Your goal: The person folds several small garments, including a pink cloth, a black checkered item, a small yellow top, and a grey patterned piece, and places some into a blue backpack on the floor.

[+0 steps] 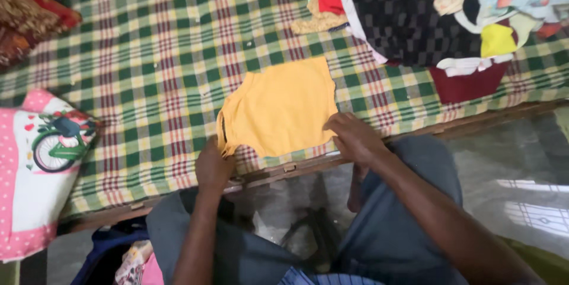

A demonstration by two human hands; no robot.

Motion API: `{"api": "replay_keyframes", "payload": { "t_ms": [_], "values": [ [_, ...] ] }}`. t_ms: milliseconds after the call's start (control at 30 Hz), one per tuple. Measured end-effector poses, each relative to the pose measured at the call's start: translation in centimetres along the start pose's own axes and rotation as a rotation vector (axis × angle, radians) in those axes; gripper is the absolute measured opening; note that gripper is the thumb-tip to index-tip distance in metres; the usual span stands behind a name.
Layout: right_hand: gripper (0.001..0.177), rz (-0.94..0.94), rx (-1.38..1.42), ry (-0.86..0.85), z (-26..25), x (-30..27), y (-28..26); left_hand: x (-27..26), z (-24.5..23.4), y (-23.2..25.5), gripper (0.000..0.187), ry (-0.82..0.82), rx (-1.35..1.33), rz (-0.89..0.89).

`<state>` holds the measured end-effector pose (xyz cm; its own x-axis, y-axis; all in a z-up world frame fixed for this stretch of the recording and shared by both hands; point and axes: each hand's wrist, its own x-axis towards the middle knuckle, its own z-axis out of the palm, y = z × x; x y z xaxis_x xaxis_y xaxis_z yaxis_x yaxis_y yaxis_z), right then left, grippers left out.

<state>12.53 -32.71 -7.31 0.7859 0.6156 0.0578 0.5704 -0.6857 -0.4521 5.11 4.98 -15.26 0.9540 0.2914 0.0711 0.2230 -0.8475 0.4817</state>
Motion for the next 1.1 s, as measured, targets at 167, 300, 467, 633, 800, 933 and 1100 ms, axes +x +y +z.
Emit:
{"api": "replay_keyframes", "payload": {
  "t_ms": [167,300,467,633,800,933,1100],
  "values": [
    [0.04,-0.065,0.001,0.02,0.1,-0.1,0.1,1.2,-3.9,-1.3,0.036,0.183,0.014,-0.035],
    [0.048,-0.079,-0.009,0.034,0.1,-0.6,-0.2,0.1,-8.3,-0.9,0.033,0.332,0.11,-0.13],
    [0.039,-0.079,-0.054,0.101,0.9,-0.5,0.2,-0.7,-7.2,1.2,0.051,0.404,0.186,0.132],
    [0.027,-0.013,-0.003,0.085,1.1,-0.5,0.5,-1.8,-2.5,5.6,0.053,-0.053,-0.289,0.541],
    [0.017,-0.031,0.088,0.217,1.0,-0.5,0.9,-0.9,-1.6,7.3,0.039,-0.145,-0.278,0.613],
    [0.015,0.065,0.149,0.205,0.9,0.1,2.0,0.0,-1.5,7.2,0.021,-0.066,-0.294,0.568],
    [0.019,0.286,0.274,0.095,0.8,2.0,3.5,2.1,-1.6,7.5,0.024,-0.277,-0.369,0.025]
  ]
}}
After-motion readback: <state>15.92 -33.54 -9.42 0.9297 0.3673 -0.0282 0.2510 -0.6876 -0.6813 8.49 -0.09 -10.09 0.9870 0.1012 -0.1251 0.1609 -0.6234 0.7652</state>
